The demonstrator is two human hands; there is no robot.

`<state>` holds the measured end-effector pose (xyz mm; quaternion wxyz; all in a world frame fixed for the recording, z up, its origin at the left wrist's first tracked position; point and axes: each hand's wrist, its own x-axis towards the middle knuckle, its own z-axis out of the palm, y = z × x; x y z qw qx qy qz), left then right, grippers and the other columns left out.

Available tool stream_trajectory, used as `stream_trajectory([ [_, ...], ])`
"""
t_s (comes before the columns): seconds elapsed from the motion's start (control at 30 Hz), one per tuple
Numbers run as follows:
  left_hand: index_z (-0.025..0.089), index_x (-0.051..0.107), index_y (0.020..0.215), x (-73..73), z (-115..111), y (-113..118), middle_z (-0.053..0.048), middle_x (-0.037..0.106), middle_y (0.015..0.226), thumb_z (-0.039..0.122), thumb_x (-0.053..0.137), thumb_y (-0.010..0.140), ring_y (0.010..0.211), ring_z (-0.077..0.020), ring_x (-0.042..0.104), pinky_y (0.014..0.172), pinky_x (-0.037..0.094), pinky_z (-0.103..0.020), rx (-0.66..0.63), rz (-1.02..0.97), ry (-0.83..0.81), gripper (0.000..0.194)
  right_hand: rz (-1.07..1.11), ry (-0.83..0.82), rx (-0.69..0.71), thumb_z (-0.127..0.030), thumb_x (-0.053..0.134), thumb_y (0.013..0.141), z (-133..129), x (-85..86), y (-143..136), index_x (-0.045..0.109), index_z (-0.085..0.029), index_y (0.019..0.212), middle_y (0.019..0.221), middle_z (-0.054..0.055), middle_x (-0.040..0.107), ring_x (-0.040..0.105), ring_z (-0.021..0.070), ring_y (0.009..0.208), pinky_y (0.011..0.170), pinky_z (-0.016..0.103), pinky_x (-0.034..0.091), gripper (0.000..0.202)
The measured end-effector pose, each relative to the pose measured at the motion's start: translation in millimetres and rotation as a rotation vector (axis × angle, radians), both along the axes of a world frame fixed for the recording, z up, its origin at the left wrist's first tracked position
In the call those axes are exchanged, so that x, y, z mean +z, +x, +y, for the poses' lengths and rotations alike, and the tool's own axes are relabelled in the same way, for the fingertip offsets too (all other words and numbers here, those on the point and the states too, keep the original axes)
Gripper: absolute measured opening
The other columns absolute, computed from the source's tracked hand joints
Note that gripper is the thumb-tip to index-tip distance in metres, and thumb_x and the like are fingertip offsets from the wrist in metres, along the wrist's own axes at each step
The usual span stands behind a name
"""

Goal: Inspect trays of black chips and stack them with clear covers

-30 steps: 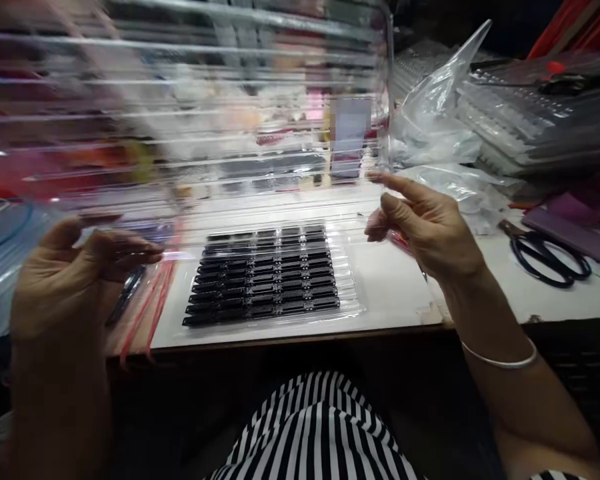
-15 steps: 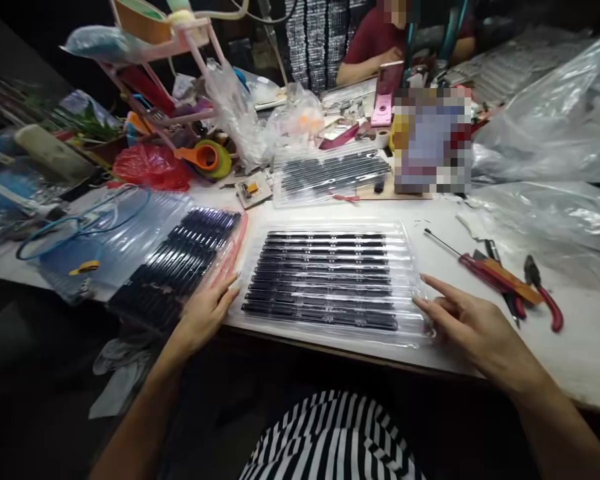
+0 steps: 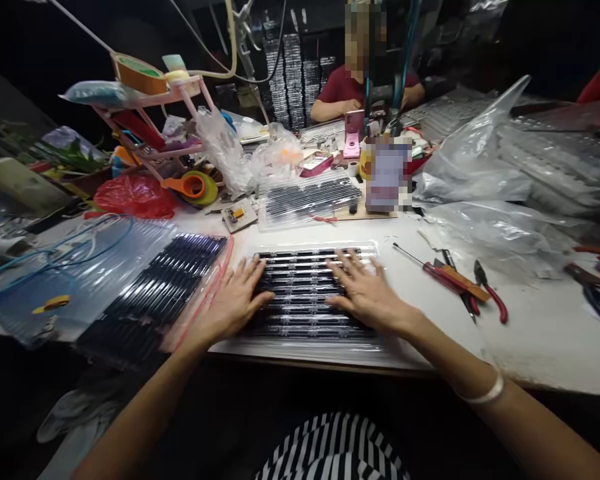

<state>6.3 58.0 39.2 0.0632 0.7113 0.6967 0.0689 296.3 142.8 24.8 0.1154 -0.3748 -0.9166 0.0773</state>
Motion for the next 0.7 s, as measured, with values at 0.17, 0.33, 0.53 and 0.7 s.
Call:
stream_trajectory([
  [0.17,0.017,0.021,0.148,-22.0,9.4,12.4,-0.011,0.013,0.156,0.06,0.028,0.091,0.143,-0.0308,0.008,0.112,0.01,-0.058,-0.056,0.104,-0.037,0.072,-0.116,-0.075,0.05,-0.065,0.025,0.091,7.1,-5.8,-19.8,0.025,-0.021,0.148,0.155,0.011,0.017,0.013,0.0305,0.142,0.11,0.058,0.015,0.072],
  [0.33,0.013,0.03,0.145,-20.9,5.8,-2.7,-0.014,0.021,0.154,0.053,0.037,0.091,0.143,-0.0297,0.013,0.113,0.012,-0.056,-0.078,-0.001,0.012,0.067,-0.045,-0.002,0.03,-0.062,0.03,0.091,13.9,-11.3,-23.4,0.033,-0.021,0.145,0.154,0.01,0.021,0.016,0.0323,0.142,0.11,0.058,0.016,0.068],
  [0.53,0.024,0.043,0.139,-27.9,-42.1,-48.2,-0.007,0.038,0.148,0.037,0.038,0.093,0.135,-0.0236,0.034,0.111,0.029,-0.046,-0.033,-0.357,0.112,0.048,0.025,0.035,-0.159,-0.032,0.035,0.096,-4.5,-22.6,23.3,0.047,-0.013,0.137,0.148,0.016,0.035,0.026,0.0311,0.139,0.108,0.054,0.029,0.047],
  [0.7,0.037,0.041,0.139,-43.9,-94.3,-62.7,0.001,0.041,0.147,0.023,0.038,0.091,0.132,-0.0225,0.04,0.11,0.031,-0.041,-0.201,-0.407,0.129,0.05,0.145,-0.12,-0.059,-0.018,0.032,0.093,-53.0,-13.6,89.3,0.038,-0.015,0.142,0.149,0.01,0.034,0.024,0.0214,0.14,0.11,0.046,0.032,0.049],
])
